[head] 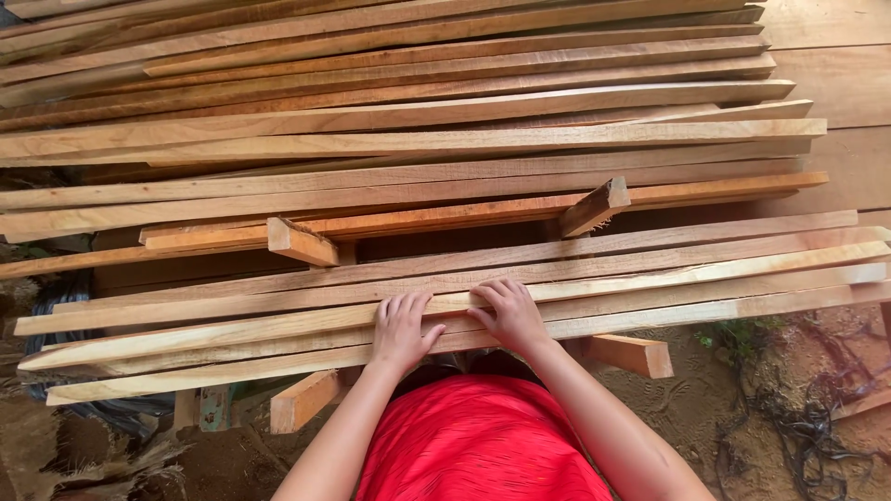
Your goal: The person stacks long, thin wooden planks on a wooden workbench. They align the planks by hand, occasionally picking up smaller pieces to place on top of the stack. The person continues to organize the wood into a neat pile throughout the video.
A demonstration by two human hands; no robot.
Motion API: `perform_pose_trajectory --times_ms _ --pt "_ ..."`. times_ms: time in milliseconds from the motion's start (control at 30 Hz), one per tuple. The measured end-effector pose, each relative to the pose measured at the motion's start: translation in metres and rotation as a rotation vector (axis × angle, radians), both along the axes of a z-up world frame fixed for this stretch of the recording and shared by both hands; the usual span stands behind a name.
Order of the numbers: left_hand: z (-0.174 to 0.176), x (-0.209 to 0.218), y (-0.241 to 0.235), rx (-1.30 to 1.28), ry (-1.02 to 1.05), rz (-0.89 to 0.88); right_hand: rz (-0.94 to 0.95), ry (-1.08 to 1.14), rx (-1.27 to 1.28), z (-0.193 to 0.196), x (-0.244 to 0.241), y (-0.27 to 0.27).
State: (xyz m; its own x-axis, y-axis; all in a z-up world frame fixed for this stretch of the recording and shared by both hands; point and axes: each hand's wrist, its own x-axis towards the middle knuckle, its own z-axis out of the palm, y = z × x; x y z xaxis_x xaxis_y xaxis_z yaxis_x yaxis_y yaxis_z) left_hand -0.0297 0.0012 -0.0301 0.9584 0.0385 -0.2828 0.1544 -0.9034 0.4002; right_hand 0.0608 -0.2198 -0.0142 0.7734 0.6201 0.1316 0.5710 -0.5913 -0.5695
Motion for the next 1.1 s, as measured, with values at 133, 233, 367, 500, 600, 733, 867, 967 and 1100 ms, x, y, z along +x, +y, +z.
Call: perform_pose_trajectory --times_ms 133,233,367,500,600,733,867,967,1100 --pt "-0.006 0.011 0.001 0.049 0.003 0.010 0.000 -0.015 -0.008 -0.004 0.003 0.001" --pt "0.005 0.030 0.003 0.112 0.007 -0.007 0.026 -0.013 -0.027 -0.013 0.006 0.000" --pt "0.014 0.044 0.004 0.118 0.186 -0.042 0.027 0.113 -0.072 -0.017 0.012 0.000" --pt "0.025 0.049 0.004 0.085 0.337 -0.058 0.070 0.165 -0.144 0.000 0.014 0.001" --pt "0.021 0.053 0.005 0.094 0.339 -0.062 0.028 0.175 -0.189 -0.017 0.011 0.001" --pt "0.023 0.059 0.006 0.090 0.380 -0.070 0.004 0.085 -0.168 -0.014 0.011 0.005" --pt "0.015 0.050 0.006 0.085 0.403 -0.080 0.047 0.236 -0.349 -0.016 0.016 0.009" --pt "0.023 0.062 0.006 0.081 0.409 -0.087 0.084 0.275 -0.425 -0.013 0.028 0.012" --pt "0.029 0.060 0.004 0.073 0.462 -0.068 0.078 0.173 -0.431 -0.009 0.015 0.015"
